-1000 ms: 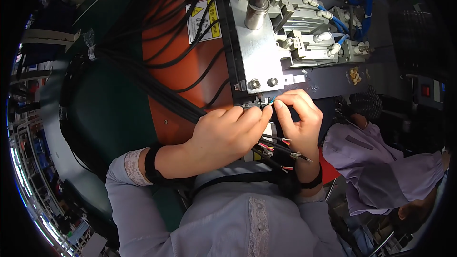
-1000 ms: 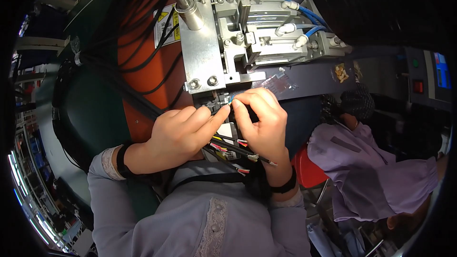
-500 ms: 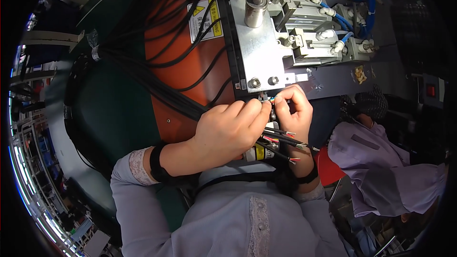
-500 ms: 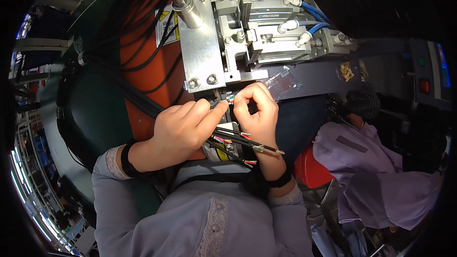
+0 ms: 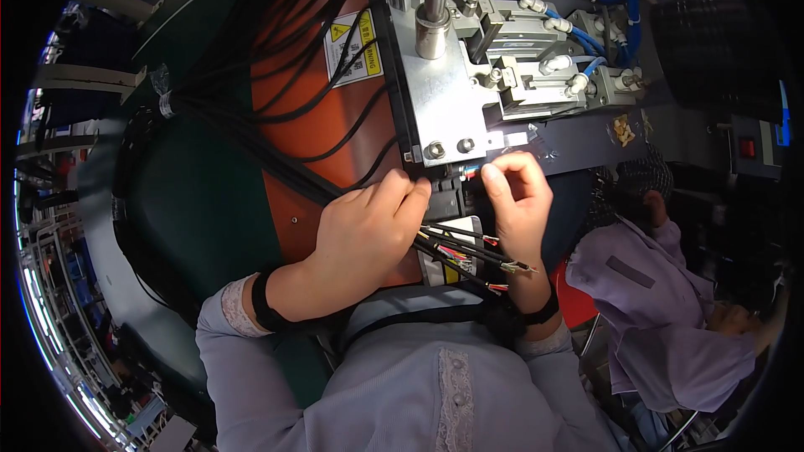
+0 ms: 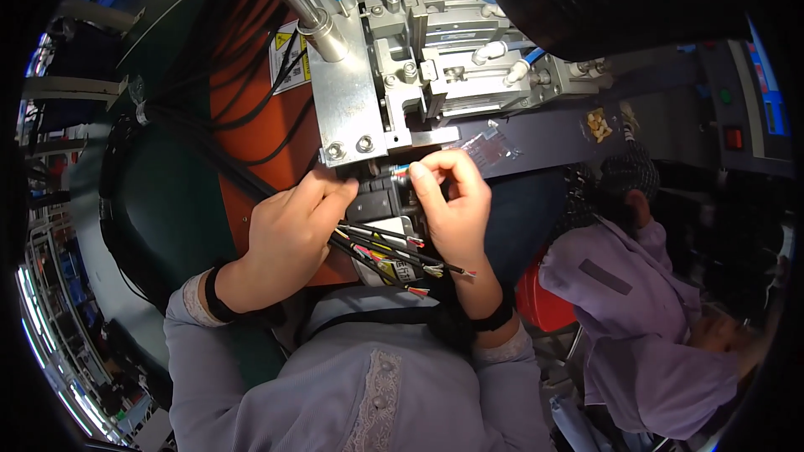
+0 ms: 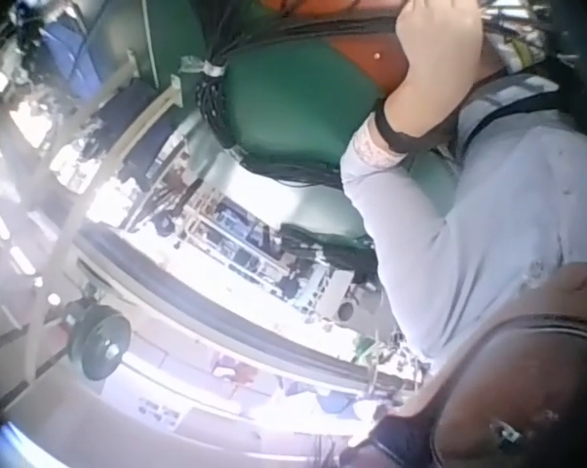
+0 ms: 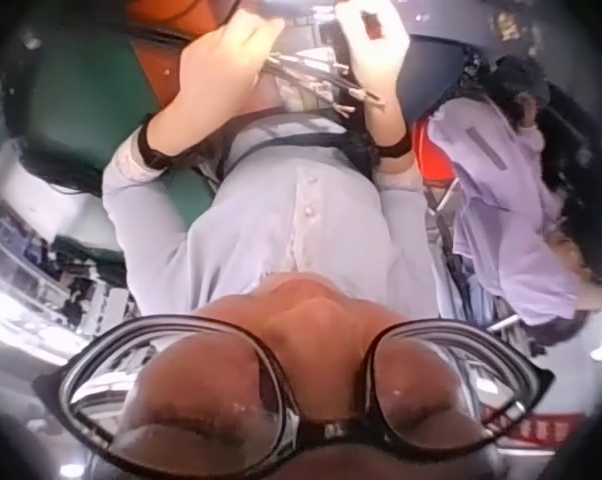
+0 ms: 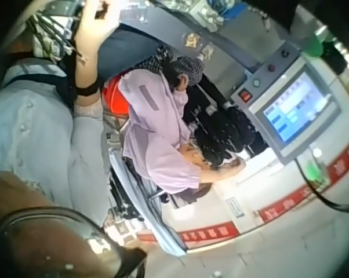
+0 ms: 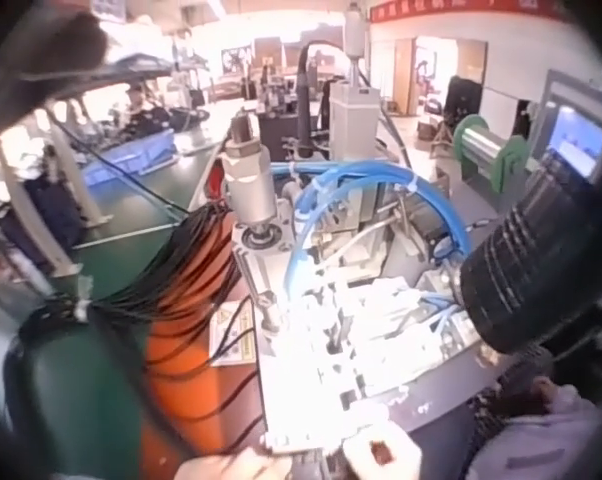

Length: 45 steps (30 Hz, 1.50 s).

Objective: The person inserts the ends of wires into a machine, gathers a bundle of cables to move them aside, and continues inserting wire ends from the bundle into the machine.

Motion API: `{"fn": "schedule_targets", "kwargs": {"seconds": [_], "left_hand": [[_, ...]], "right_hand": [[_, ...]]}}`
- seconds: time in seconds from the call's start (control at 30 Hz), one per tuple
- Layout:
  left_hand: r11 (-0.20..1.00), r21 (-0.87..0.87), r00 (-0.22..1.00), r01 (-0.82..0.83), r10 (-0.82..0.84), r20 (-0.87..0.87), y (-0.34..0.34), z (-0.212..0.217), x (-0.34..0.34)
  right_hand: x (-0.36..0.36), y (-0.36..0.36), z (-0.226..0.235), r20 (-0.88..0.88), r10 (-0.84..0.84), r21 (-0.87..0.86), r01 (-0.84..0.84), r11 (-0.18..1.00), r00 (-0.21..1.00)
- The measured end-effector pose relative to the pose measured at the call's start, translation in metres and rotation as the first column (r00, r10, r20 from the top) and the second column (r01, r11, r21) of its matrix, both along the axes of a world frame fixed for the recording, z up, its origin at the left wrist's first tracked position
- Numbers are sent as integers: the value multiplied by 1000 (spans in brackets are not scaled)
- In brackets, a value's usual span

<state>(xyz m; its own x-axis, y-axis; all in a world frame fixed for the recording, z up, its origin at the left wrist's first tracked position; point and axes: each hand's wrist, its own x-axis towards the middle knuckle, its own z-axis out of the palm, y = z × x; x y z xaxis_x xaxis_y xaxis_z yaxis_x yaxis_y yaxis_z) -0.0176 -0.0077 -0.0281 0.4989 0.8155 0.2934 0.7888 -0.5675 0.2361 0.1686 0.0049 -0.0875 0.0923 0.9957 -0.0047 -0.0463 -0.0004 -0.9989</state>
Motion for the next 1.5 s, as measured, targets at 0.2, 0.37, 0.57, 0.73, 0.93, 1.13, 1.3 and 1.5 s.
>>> {"fn": "schedule_targets", "kwargs": {"seconds": [0.2,0.37,0.57,0.73,0.93,1.13,1.3,1.5], "left_hand": [[996,-93,998,-1,6,55,-1,9,-20],[972,-222,993,75,-52,109,1,23,-28],[939,-307,984,158,-123,130,0,56,-29],[981,-48,980,186,-182,77,5,59,-19],[929,229,898,290,-347,270,1,63,-4],[940,221,896,262,-322,306,4,44,11],[960,199,886,197,-261,384,11,38,16],[958,207,875,198,-268,404,14,25,15]], "right_hand": [[-11,17,38,423,267,477,-464,747,866],[-27,21,71,612,345,516,-689,508,712],[-23,15,99,785,223,465,-788,404,578],[-5,7,90,649,129,597,-608,524,749],[30,-25,81,359,100,599,-311,737,928],[2,-13,78,75,101,551,-126,825,992],[-3,-9,65,-270,147,365,-40,930,952],[-5,-6,57,-491,159,211,-60,976,857]]}}
